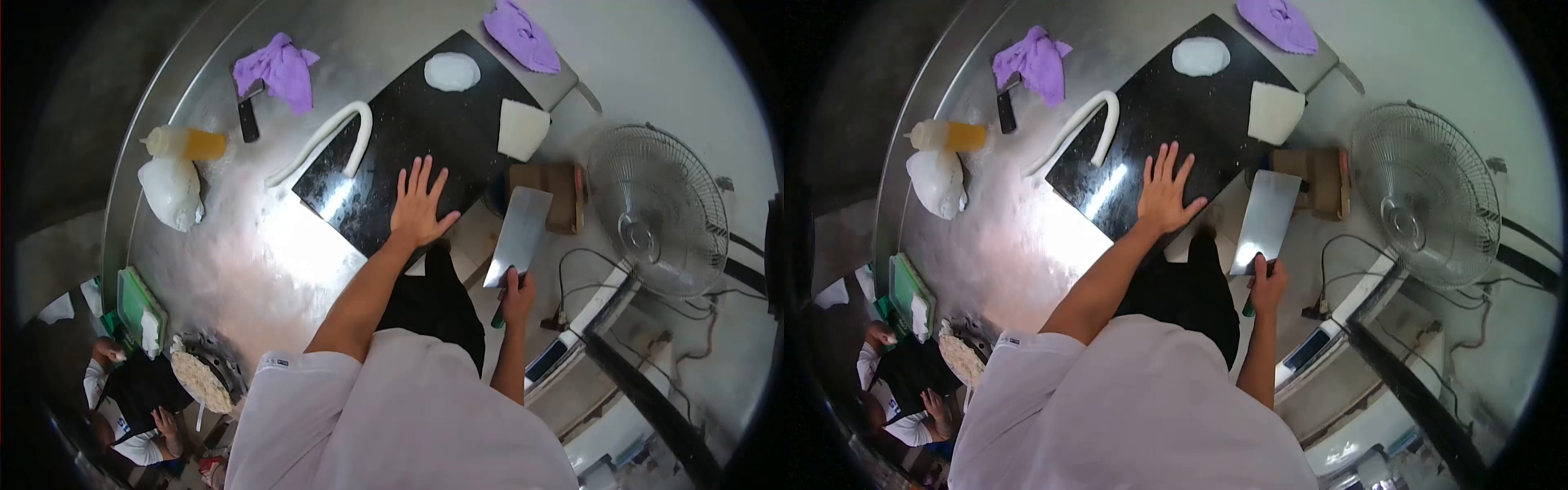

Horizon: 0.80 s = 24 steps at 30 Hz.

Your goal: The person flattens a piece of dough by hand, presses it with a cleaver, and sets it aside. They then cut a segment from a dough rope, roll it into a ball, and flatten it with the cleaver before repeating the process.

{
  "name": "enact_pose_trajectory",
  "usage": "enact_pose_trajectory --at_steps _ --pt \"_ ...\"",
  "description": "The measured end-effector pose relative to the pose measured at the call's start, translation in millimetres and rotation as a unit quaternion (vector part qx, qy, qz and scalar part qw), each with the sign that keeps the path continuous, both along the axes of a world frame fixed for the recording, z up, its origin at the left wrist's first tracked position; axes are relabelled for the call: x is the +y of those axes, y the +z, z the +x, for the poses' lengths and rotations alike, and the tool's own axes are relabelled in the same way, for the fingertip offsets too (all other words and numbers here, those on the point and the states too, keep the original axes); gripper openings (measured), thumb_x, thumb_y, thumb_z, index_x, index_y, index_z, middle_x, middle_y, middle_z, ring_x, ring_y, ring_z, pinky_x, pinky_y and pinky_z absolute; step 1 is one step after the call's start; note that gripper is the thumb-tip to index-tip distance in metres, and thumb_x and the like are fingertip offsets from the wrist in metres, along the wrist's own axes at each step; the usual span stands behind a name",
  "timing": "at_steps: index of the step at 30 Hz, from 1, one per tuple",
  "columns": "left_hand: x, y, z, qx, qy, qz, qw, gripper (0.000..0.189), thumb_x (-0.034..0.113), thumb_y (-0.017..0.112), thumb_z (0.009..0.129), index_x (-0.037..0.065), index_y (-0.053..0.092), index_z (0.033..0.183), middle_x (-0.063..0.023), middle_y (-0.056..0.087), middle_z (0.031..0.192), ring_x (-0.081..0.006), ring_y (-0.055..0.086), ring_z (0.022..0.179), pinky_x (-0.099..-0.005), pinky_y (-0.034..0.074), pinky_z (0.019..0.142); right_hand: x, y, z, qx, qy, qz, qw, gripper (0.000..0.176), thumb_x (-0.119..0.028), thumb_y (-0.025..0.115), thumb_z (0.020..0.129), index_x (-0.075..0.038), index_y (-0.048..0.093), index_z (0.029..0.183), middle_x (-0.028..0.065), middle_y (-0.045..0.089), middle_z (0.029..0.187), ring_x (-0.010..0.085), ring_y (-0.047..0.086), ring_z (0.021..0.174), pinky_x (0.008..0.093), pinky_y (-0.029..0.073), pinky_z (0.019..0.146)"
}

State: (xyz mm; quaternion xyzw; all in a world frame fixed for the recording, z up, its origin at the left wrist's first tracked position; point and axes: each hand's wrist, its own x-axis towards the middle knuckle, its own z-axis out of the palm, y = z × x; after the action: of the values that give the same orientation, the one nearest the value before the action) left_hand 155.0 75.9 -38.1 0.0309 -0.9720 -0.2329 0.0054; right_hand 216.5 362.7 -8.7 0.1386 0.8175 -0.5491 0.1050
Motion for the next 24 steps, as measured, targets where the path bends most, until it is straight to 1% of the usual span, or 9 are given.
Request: enact_pose_trajectory --at_steps 4,6,11,12,13,14,17,19,24 --pt "1.2 0.1 -6.3 -0.024 -0.003 -0.040 0.999 0.093 0.066 0.060 0.087 0.011 0.035 0.157 -0.0206 0.012 0.169 -0.0385 0.007 0.157 -0.0576 0.008 0.125 -29.2 12.7 -87.2 0.051 -0.043 -0.072 0.995 0.029 -0.029 0.062 0.103 -0.001 0.058 0.097 0.0029 0.055 0.070 0.0110 0.051 0.049 0.0274 0.041 0.044" --pt "2.6 1.8 -6.5 -0.038 0.007 -0.050 0.998 0.093 0.065 0.060 0.086 0.010 0.036 0.157 -0.0207 0.011 0.169 -0.0395 0.006 0.157 -0.0577 0.007 0.124 -48.8 20.7 -135.7 0.136 -0.088 -0.163 0.973 0.027 -0.029 0.061 0.103 -0.001 0.059 0.105 0.0018 0.055 0.074 0.0103 0.049 0.051 0.0277 0.042 0.045" --pt "1.2 4.0 -10.3 -0.075 0.011 -0.025 0.997 0.093 0.065 0.063 0.083 0.009 0.041 0.153 -0.0213 0.015 0.168 -0.0403 0.009 0.156 -0.0581 0.008 0.124 -50.5 -35.8 -234.8 0.121 -0.054 -0.175 0.976 0.031 -0.031 0.067 0.100 -0.001 0.062 0.097 0.0009 0.055 0.072 0.0103 0.049 0.050 0.0280 0.041 0.043" --pt "-0.3 -0.6 -9.0 -0.048 -0.002 -0.031 0.998 0.090 0.065 0.064 0.081 0.008 0.046 0.149 -0.0219 0.019 0.167 -0.0410 0.013 0.155 -0.0586 0.009 0.123 -43.8 -51.3 -254.0 0.064 -0.014 -0.095 0.993 0.031 -0.032 0.068 0.099 -0.002 0.062 0.094 0.0008 0.056 0.070 0.0102 0.049 0.050 0.0278 0.040 0.043" --pt "-3.1 4.3 -5.9 -0.074 -0.008 -0.028 0.997 0.090 0.065 0.064 0.081 0.008 0.046 0.149 -0.0219 0.019 0.167 -0.0410 0.013 0.155 -0.0586 0.009 0.123 -38.9 -59.8 -247.5 -0.008 0.020 -0.007 1.000 0.031 -0.032 0.070 0.098 -0.002 0.062 0.092 0.0006 0.056 0.069 0.0100 0.048 0.049 0.0276 0.040 0.042" --pt "-2.4 4.8 -5.5 -0.067 0.002 -0.021 0.998 0.089 0.065 0.065 0.081 0.009 0.048 0.148 -0.0212 0.017 0.168 -0.0410 0.013 0.156 -0.0588 0.010 0.123 -26.5 -66.8 -230.3 -0.039 0.013 0.005 0.999 0.031 -0.032 0.070 0.098 -0.002 0.062 0.092 0.0006 0.056 0.069 0.0100 0.048 0.049 0.0276 0.040 0.042" --pt "0.2 -2.0 -9.4 -0.029 0.032 -0.010 0.999 0.084 0.062 0.067 0.080 0.008 0.054 0.142 -0.0205 0.020 0.167 -0.0416 0.015 0.155 -0.0588 0.012 0.123 -31.9 -41.9 -254.4 -0.004 -0.008 -0.034 0.999 0.031 -0.032 0.072 0.096 -0.003 0.062 0.093 0.0004 0.056 0.067 0.0095 0.048 0.047 0.0273 0.039 0.041" --pt "-0.9 -0.2 -10.1 -0.018 0.020 -0.004 1.000 0.081 0.063 0.065 0.081 0.007 0.055 0.138 -0.0223 0.028 0.164 -0.0415 0.019 0.154 -0.0585 0.014 0.122 -35.1 -27.3 -248.0 0.060 -0.019 -0.106 0.992 0.032 -0.033 0.073 0.096 -0.003 0.061 0.093 0.0007 0.056 0.067 0.0091 0.049 0.048 0.0273 0.040 0.042" --pt "-4.1 -5.1 -7.1 0.031 0.010 0.009 0.999 0.075 0.061 0.067 0.080 0.006 0.057 0.129 -0.0220 0.030 0.162 -0.0416 0.024 0.151 -0.0585 0.017 0.121 -34.9 -27.3 -220.3 0.018 -0.028 -0.128 0.991 0.030 -0.032 0.068 0.099 -0.003 0.061 0.094 0.0009 0.055 0.067 0.0086 0.048 0.049 0.0269 0.041 0.044"
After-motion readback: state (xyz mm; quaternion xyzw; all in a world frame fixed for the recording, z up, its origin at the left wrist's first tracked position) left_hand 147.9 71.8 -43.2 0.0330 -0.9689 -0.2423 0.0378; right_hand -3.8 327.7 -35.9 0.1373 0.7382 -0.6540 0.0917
